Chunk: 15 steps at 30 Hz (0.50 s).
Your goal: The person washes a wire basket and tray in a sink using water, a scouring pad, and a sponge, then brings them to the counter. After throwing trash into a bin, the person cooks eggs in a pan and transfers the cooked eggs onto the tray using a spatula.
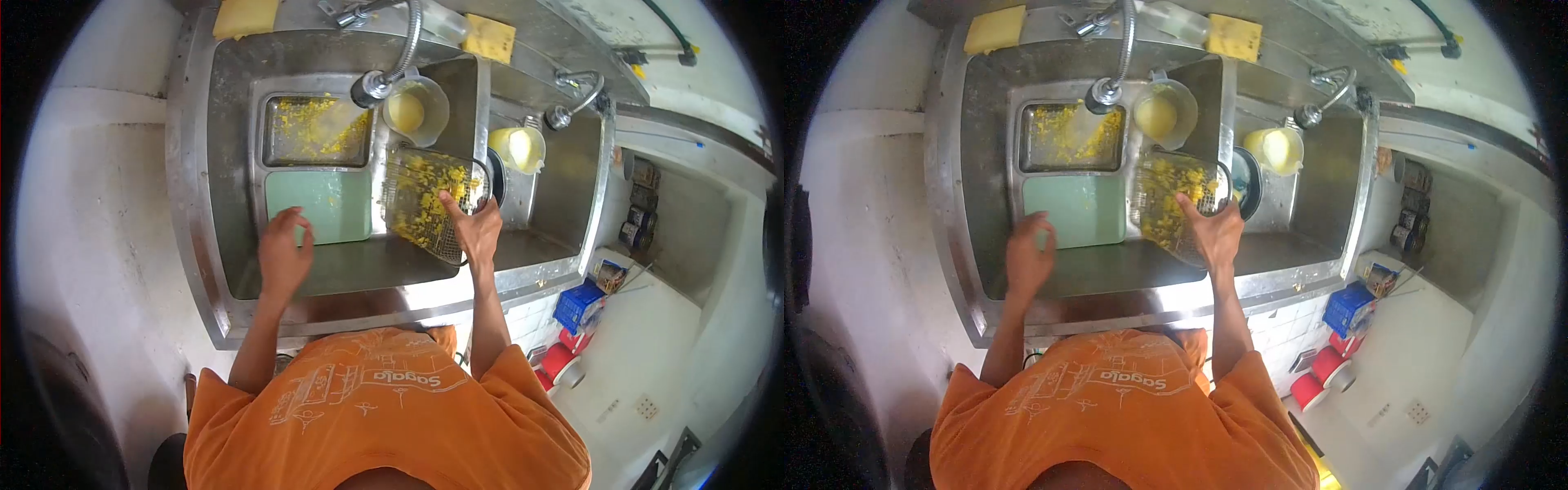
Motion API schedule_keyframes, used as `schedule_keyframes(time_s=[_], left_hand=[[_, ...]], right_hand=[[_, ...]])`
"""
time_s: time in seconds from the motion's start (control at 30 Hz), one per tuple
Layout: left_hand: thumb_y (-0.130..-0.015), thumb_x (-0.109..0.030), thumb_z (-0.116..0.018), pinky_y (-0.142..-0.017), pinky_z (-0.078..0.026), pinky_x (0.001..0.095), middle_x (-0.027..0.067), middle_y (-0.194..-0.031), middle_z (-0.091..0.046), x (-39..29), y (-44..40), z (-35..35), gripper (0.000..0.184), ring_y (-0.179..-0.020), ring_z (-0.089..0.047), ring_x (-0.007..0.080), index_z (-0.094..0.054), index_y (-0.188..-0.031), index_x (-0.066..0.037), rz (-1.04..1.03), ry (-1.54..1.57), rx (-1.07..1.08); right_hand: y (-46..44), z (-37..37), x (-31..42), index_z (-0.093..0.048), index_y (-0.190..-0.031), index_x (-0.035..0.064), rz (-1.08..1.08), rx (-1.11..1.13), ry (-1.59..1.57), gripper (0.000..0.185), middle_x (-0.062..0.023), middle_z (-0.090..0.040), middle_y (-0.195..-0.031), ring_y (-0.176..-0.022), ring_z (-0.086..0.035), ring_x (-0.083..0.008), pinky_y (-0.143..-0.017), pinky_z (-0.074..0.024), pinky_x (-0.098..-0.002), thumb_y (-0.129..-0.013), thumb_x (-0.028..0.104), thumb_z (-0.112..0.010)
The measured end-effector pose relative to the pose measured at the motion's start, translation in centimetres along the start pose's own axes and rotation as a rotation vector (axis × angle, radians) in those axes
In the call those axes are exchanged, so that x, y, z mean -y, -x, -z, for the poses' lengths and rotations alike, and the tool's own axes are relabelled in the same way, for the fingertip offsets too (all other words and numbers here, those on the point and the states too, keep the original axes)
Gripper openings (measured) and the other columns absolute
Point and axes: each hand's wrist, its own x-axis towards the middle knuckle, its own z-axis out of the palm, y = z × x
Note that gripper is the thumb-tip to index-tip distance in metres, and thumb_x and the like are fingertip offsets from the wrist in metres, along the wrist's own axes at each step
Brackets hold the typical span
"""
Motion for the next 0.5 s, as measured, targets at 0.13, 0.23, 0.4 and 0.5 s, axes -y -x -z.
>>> schedule_keyframes(time_s=[0.13, 0.23, 0.4, 0.5], left_hand=[[-0.081, -0.003, -0.063, -0.085, -0.049, 0.0392, 0.0169, -0.106, -0.066, 2.4, 0.7, 1.9, 0.009, -0.097, -0.064, 0.0345, -0.058, -0.089, -0.001, 0.130, 0.024, -0.089], [-0.084, -0.002, -0.061, -0.083, -0.049, 0.0379, 0.0177, -0.104, -0.067, 3.5, 1.8, 3.7, 0.006, -0.095, -0.065, 0.0319, -0.059, -0.090, 0.000, 0.202, 0.048, -0.130], [-0.086, -0.003, -0.061, -0.080, -0.049, 0.0359, 0.0167, -0.103, -0.068, 4.6, 3.6, 5.1, 0.005, -0.090, -0.066, 0.0275, -0.061, -0.090, 0.000, 0.254, 0.032, -0.176], [-0.087, -0.005, -0.061, -0.077, -0.050, 0.0336, 0.0155, -0.102, -0.068, 4.1, 4.0, 4.9, 0.006, -0.087, -0.066, 0.0246, -0.061, -0.090, 0.000, 0.342, 0.099, -0.188]], right_hand=[[1.2, 2.3, -0.7, -0.061, -0.096, -0.0102, 0.053, 0.139, -0.495, 0.068, -0.0176, -0.068, -0.083, -0.072, -0.065, -0.0214, -0.068, -0.0528, -0.0341, -0.070, 0.049, -0.082], [-1.4, 3.5, -7.3, -0.062, -0.085, -0.0101, -0.050, 0.164, -0.295, 0.064, -0.0155, -0.067, -0.074, -0.063, -0.061, -0.0186, -0.059, -0.0513, -0.0336, -0.070, 0.049, -0.081], [-0.3, 1.8, -4.3, -0.061, -0.079, -0.0115, 0.045, 0.138, 0.115, 0.067, -0.0160, -0.065, -0.066, -0.056, -0.059, -0.0193, -0.050, -0.0490, -0.0344, -0.068, 0.052, -0.081], [1.1, 1.8, -1.7, -0.060, -0.070, -0.0064, 0.174, -0.031, -0.413, 0.056, -0.0070, -0.059, -0.057, -0.050, -0.052, -0.0125, -0.048, -0.0450, -0.0322, -0.070, 0.045, -0.083]])
